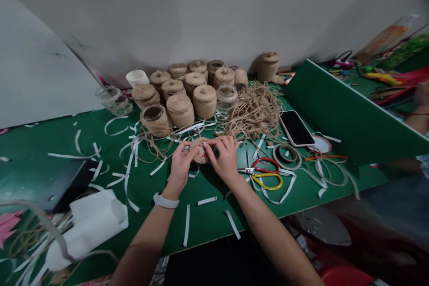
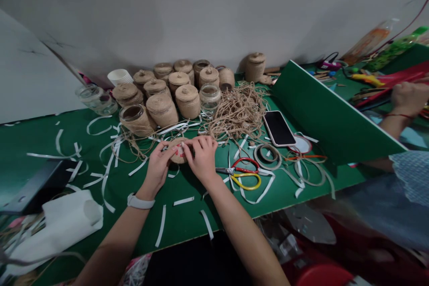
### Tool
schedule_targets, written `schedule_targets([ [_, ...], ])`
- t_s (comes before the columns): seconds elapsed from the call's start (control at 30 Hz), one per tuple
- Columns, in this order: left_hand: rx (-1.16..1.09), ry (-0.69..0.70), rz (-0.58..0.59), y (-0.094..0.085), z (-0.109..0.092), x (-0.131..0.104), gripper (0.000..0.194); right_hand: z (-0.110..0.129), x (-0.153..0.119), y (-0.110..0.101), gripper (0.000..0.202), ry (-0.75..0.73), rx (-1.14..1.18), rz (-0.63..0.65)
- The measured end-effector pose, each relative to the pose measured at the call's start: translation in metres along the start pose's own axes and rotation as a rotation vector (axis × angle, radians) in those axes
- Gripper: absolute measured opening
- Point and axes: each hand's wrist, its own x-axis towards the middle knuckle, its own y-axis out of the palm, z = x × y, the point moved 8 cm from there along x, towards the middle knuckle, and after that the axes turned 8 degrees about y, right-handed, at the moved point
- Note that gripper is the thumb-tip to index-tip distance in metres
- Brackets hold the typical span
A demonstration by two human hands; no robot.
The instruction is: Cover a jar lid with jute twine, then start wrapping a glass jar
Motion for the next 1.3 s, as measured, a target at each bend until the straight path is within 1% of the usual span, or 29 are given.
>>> schedule_targets([
  [0.23, -0.012, -0.009, 0.0, 0.0, 0.0, 0.0, 0.034, 0.001, 0.0, -0.001, 0.01, 0.0, -0.02, -0.011],
  [0.37, -0.079, -0.055, 0.052, 0.006, 0.002, -0.002, 0.033, 0.0, 0.001, -0.004, 0.01, 0.014, 0.041, -0.031],
  [0.53, -0.118, -0.146, 0.129, 0.013, 0.006, -0.005, 0.031, -0.004, 0.003, 0.0, 0.009, 0.022, 0.111, 0.03],
  [0.7, -0.081, -0.177, 0.133, 0.015, 0.006, -0.006, 0.033, -0.004, 0.005, 0.001, 0.01, -0.023, 0.174, 0.056],
  [0.8, -0.042, -0.156, 0.116, 0.013, 0.008, -0.004, 0.032, -0.004, 0.006, 0.001, 0.011, -0.036, 0.178, 0.072],
  [0.9, -0.01, -0.083, 0.073, 0.008, 0.006, -0.001, 0.029, -0.006, 0.006, 0.002, 0.012, -0.027, 0.139, 0.07],
  [1.03, 0.015, -0.015, 0.038, 0.004, 0.003, 0.002, 0.031, -0.006, 0.005, 0.003, 0.011, -0.033, 0.061, 0.047],
  [1.17, 0.016, 0.022, -0.019, -0.001, -0.001, 0.002, 0.031, -0.003, 0.005, 0.003, 0.014, -0.061, -0.017, 0.048],
  [1.3, -0.03, 0.027, -0.06, -0.005, -0.002, 0.003, 0.031, -0.002, 0.005, 0.002, 0.016, -0.049, -0.016, 0.073],
])
